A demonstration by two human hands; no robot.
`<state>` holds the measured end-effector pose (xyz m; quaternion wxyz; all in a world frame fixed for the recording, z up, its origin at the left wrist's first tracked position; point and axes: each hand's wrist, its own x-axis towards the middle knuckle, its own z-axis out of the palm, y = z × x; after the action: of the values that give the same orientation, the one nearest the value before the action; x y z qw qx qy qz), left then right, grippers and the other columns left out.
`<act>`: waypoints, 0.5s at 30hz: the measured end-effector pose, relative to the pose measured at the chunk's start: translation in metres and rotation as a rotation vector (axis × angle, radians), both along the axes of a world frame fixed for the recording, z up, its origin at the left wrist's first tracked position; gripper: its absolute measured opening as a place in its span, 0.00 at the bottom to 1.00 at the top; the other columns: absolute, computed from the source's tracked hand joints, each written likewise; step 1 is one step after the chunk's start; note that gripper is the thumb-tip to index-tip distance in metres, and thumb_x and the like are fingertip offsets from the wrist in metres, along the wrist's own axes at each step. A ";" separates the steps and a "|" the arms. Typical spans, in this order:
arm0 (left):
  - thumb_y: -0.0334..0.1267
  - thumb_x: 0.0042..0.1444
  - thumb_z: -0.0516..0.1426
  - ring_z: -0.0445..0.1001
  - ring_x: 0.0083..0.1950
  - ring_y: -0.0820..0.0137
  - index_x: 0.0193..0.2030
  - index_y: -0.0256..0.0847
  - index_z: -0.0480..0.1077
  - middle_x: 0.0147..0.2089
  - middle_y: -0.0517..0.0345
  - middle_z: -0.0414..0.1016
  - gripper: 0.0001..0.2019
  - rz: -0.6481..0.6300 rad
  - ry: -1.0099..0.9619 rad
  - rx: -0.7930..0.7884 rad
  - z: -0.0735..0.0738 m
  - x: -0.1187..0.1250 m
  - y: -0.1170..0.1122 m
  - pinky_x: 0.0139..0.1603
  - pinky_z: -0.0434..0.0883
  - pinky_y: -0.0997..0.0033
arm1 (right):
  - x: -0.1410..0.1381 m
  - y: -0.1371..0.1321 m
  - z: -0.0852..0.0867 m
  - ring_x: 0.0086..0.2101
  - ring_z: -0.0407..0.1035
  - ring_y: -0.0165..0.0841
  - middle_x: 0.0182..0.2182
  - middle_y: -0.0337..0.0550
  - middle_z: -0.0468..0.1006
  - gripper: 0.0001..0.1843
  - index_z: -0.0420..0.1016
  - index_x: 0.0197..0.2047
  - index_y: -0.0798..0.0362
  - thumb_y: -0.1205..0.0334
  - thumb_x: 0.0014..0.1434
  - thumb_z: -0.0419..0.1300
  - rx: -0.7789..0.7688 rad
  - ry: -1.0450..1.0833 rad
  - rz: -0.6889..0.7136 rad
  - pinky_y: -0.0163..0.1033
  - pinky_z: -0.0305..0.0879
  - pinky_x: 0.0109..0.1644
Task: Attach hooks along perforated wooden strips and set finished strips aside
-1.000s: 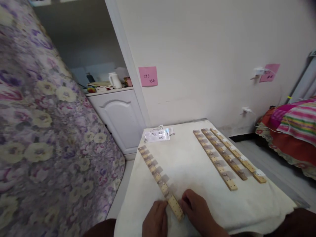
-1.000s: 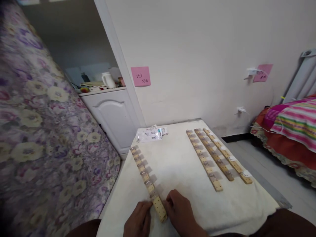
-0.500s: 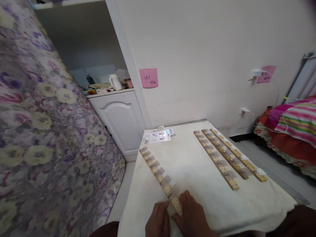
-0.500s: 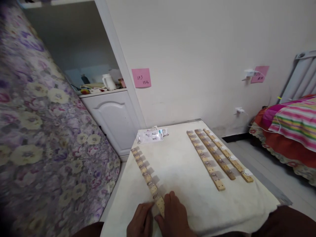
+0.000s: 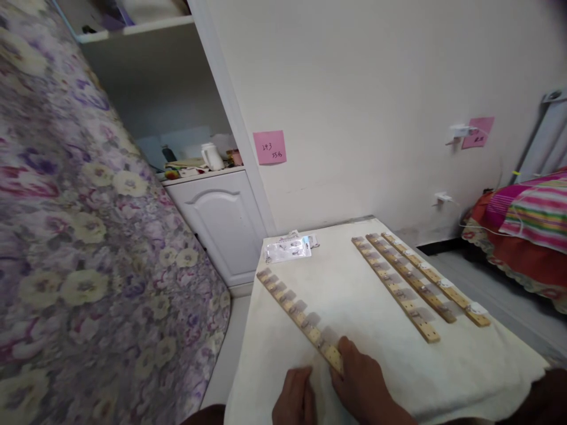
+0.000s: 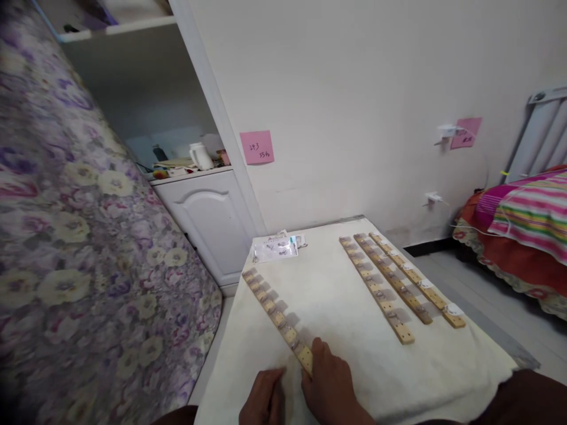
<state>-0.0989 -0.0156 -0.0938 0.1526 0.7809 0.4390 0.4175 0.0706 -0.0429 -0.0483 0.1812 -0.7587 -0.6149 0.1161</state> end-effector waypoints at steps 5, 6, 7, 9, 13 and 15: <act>0.41 0.64 0.46 0.76 0.39 0.68 0.44 0.42 0.72 0.37 0.53 0.75 0.14 0.000 -0.013 0.035 -0.005 0.002 0.000 0.40 0.75 0.72 | 0.004 0.004 -0.002 0.41 0.76 0.46 0.46 0.57 0.78 0.20 0.67 0.53 0.60 0.64 0.57 0.53 -0.013 0.020 0.016 0.46 0.67 0.43; 0.40 0.64 0.46 0.76 0.39 0.68 0.44 0.43 0.72 0.37 0.53 0.75 0.14 -0.005 -0.015 0.040 -0.005 0.002 0.001 0.40 0.75 0.72 | 0.004 0.005 -0.002 0.42 0.75 0.47 0.47 0.58 0.77 0.21 0.67 0.53 0.60 0.63 0.57 0.52 -0.018 0.012 0.016 0.46 0.67 0.44; 0.40 0.64 0.46 0.76 0.39 0.68 0.44 0.43 0.72 0.37 0.53 0.75 0.14 -0.010 -0.016 0.042 -0.005 0.001 0.001 0.41 0.75 0.72 | 0.005 0.005 -0.002 0.42 0.75 0.48 0.47 0.58 0.77 0.22 0.66 0.54 0.61 0.63 0.58 0.52 -0.025 0.006 0.015 0.47 0.67 0.44; 0.38 0.64 0.46 0.76 0.39 0.69 0.44 0.43 0.72 0.36 0.54 0.75 0.13 -0.017 -0.018 0.045 -0.006 0.001 0.001 0.40 0.74 0.73 | 0.006 0.007 -0.003 0.42 0.75 0.48 0.46 0.58 0.78 0.24 0.65 0.56 0.61 0.62 0.58 0.51 -0.038 0.006 0.019 0.46 0.67 0.44; 0.38 0.64 0.46 0.75 0.37 0.69 0.43 0.43 0.72 0.35 0.54 0.74 0.13 -0.030 -0.013 0.053 -0.008 0.001 0.002 0.38 0.74 0.74 | 0.008 0.008 -0.008 0.41 0.76 0.45 0.44 0.55 0.80 0.23 0.65 0.57 0.60 0.61 0.59 0.51 -0.017 0.024 0.055 0.42 0.67 0.42; 0.39 0.64 0.46 0.75 0.37 0.70 0.43 0.43 0.72 0.34 0.55 0.74 0.13 -0.027 -0.017 0.065 -0.009 0.001 0.002 0.37 0.74 0.75 | 0.009 0.006 -0.010 0.41 0.76 0.44 0.44 0.54 0.80 0.22 0.65 0.56 0.59 0.61 0.60 0.51 0.003 0.025 0.057 0.42 0.67 0.42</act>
<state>-0.0982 -0.0133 -0.1030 0.1367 0.7875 0.4134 0.4361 0.0795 -0.0371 -0.0582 0.1866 -0.7390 -0.6341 0.1301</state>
